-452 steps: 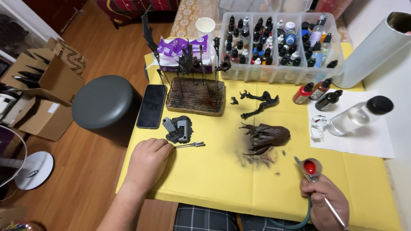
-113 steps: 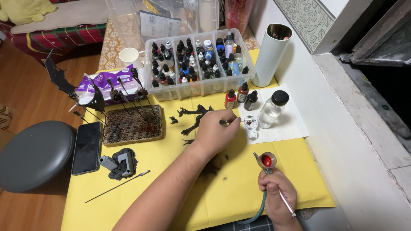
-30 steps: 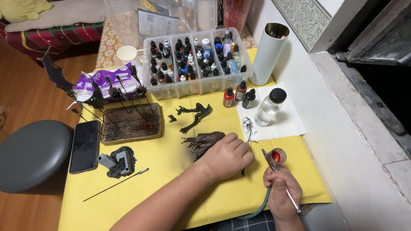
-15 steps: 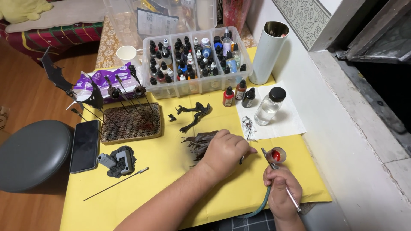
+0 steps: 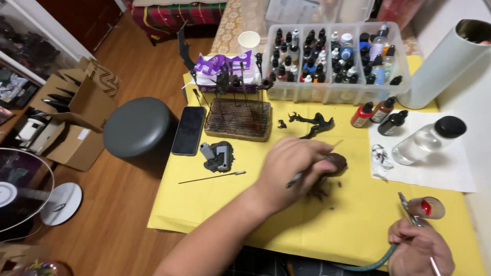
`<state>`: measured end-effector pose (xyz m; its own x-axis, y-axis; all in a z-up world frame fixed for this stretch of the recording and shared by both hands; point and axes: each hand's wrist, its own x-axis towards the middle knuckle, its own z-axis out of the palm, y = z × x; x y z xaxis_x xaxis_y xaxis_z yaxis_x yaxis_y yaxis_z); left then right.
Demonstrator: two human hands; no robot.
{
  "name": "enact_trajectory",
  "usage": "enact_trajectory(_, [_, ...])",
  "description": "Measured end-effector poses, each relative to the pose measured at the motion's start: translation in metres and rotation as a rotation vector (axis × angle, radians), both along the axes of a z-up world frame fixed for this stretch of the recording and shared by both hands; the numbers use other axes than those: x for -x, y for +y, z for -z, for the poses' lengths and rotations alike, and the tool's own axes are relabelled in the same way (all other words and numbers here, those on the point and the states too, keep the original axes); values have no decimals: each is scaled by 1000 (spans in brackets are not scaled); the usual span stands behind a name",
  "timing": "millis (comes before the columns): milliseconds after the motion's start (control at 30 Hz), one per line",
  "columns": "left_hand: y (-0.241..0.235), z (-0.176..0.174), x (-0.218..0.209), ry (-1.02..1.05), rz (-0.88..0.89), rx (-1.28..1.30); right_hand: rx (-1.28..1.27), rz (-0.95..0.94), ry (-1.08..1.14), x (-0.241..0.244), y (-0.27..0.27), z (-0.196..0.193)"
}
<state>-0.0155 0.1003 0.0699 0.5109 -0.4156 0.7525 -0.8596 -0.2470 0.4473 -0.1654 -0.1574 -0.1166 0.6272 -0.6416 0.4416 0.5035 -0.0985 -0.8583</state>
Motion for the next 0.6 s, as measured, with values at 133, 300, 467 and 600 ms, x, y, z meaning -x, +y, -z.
enact_trajectory(133, [69,-39,15,-244,-48,-100,69,107,-20,-5,7,-2])
enact_trajectory(300, [133,-24,12,-324,-161,-684,70,69,-22,-2,8,-3])
enact_trajectory(467, [165,45,8,-19,-161,-913,74,43,-32,-2,12,-7])
enact_trajectory(600, [173,74,9,-90,-240,-887,93,-36,11,3,17,-24])
